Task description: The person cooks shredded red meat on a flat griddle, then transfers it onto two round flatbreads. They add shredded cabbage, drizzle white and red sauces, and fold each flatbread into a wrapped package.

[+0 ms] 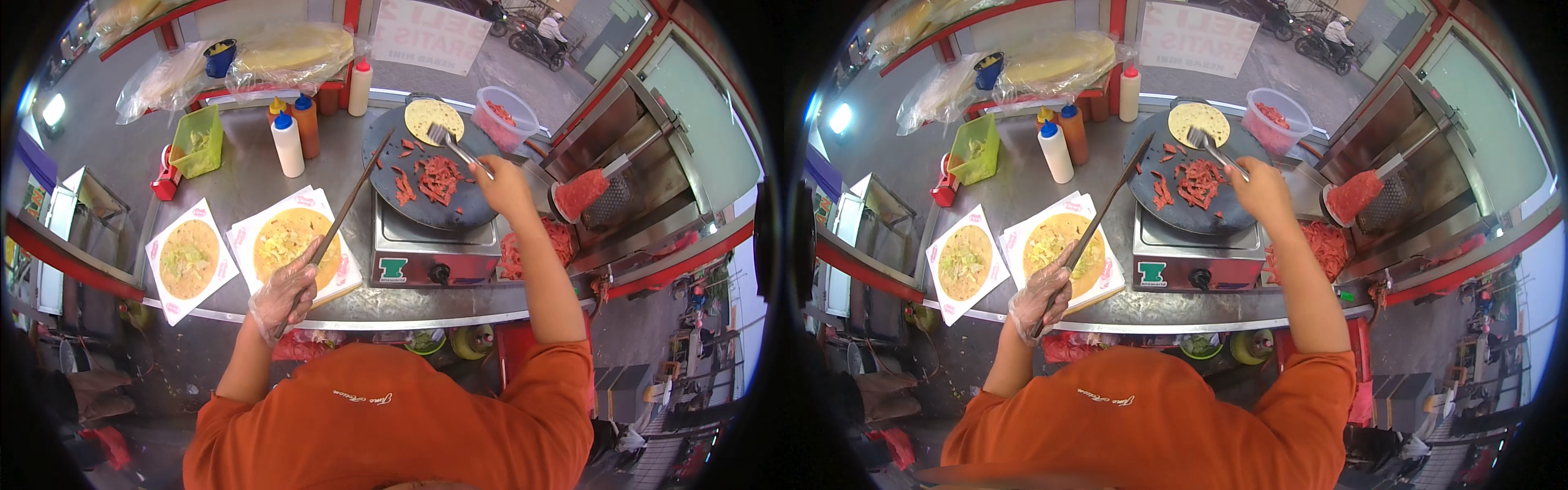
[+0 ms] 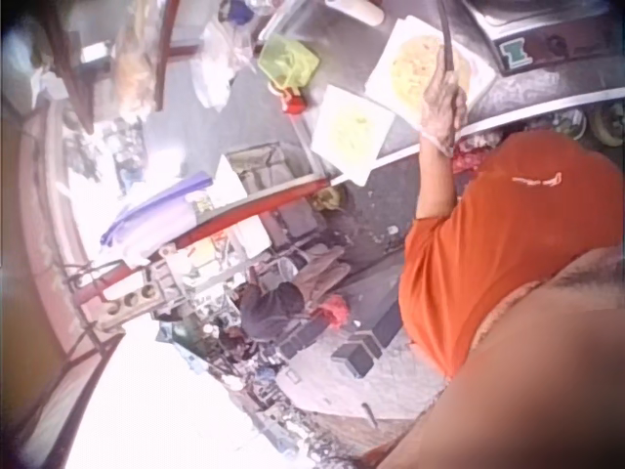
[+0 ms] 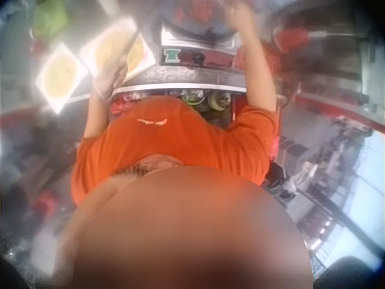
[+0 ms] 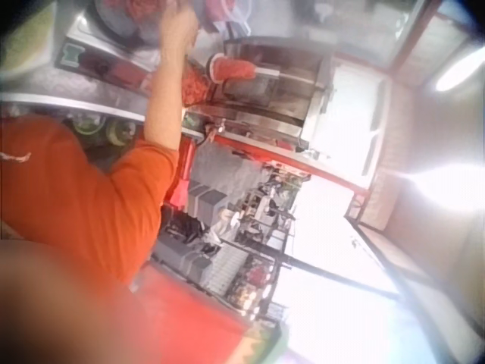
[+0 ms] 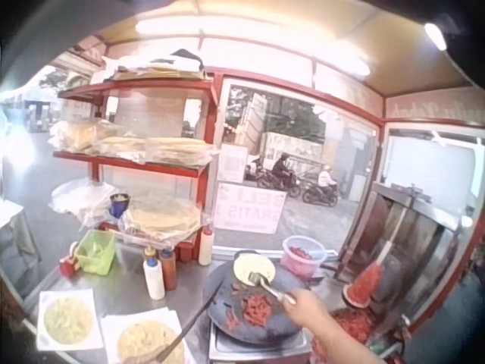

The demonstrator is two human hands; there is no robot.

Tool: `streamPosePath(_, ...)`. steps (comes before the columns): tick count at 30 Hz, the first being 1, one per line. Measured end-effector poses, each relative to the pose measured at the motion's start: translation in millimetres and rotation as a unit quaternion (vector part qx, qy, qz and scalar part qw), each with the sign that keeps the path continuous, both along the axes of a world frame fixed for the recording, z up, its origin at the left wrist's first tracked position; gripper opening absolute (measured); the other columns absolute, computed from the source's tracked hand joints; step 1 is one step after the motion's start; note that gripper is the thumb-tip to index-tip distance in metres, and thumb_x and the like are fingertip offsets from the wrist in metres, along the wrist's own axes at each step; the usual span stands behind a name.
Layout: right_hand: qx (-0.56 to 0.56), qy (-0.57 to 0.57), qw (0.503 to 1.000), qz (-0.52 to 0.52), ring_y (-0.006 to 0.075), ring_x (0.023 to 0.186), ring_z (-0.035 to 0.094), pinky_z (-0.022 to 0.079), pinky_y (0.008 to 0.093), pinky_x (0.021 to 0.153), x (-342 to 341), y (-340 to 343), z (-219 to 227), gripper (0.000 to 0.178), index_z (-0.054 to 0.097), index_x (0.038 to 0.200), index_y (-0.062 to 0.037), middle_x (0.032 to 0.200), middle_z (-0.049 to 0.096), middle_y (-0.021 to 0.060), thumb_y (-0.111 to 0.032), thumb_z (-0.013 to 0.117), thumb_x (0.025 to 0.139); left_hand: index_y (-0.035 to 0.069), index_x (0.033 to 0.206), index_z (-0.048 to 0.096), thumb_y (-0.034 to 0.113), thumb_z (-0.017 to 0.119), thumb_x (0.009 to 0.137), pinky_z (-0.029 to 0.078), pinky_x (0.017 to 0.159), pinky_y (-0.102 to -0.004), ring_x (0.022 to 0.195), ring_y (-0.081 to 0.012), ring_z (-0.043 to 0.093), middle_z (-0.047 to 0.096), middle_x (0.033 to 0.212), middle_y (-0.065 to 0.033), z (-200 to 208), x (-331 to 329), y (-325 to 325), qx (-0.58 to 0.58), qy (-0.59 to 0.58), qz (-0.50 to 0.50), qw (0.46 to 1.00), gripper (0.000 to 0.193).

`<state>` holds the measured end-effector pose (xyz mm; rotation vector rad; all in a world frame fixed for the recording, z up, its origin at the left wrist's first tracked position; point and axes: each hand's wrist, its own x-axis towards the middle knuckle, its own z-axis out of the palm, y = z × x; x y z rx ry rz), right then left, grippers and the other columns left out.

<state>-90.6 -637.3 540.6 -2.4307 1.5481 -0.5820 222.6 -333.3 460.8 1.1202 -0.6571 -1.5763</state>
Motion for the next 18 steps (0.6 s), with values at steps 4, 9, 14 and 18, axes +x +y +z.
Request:
streamPosePath(4,-0.106,0.032,0.994,0.001,0.0429,0.094,0.072,0.057,0.0542,0.082,26,10,-39,0.039,0.073,0.120,-0.0033,0.105,0.075,0.0213,-0.037,0.066,0.101,0.014,0.170,0.028,0.031,0.058,0.110,0.034,0.038,-0.0203,0.042,-0.0050,0.036,0.048,0.075,0.0009,2,-10,17,-0.010,0.054,0.031,0.998,0.069)
streamPosePath(9,-0.137,0.031,0.989,0.056,0.0414,0.092,0.072,0.057,0.0527,0.079,24,35,-39,0.033,0.073,0.119,-0.0054,0.102,0.073,0.0192,-0.032,0.069,0.099,0.013,0.170,0.026,0.031,0.058,0.110,0.034,0.039,-0.0202,0.043,-0.0056,0.036,0.048,0.075,0.0007,6,-6,27,-0.011,0.049,0.041,0.998,0.071)
streamPosePath(14,-0.092,0.022,0.994,0.057,0.0420,0.098,0.072,0.056,0.0514,0.081,-25,54,-19,0.035,0.073,0.120,-0.0060,0.105,0.073,0.0196,-0.034,0.070,0.099,0.012,0.171,0.023,0.034,0.059,0.109,0.035,0.040,-0.0203,0.044,-0.0057,0.037,0.046,0.074,0.0013,4,-24,38,0.013,0.032,-0.009,0.999,0.074)
streamPosePath(18,-0.116,-0.034,0.992,-0.030,0.0425,0.104,0.070,0.055,0.0483,0.089,-31,42,-31,0.037,0.073,0.119,-0.0032,0.112,0.074,0.0213,-0.034,0.072,0.099,0.015,0.171,0.022,0.035,0.057,0.110,0.036,0.041,-0.0203,0.044,-0.0050,0.037,0.044,0.072,0.0017,16,-45,37,0.028,0.059,-0.049,0.997,0.073)
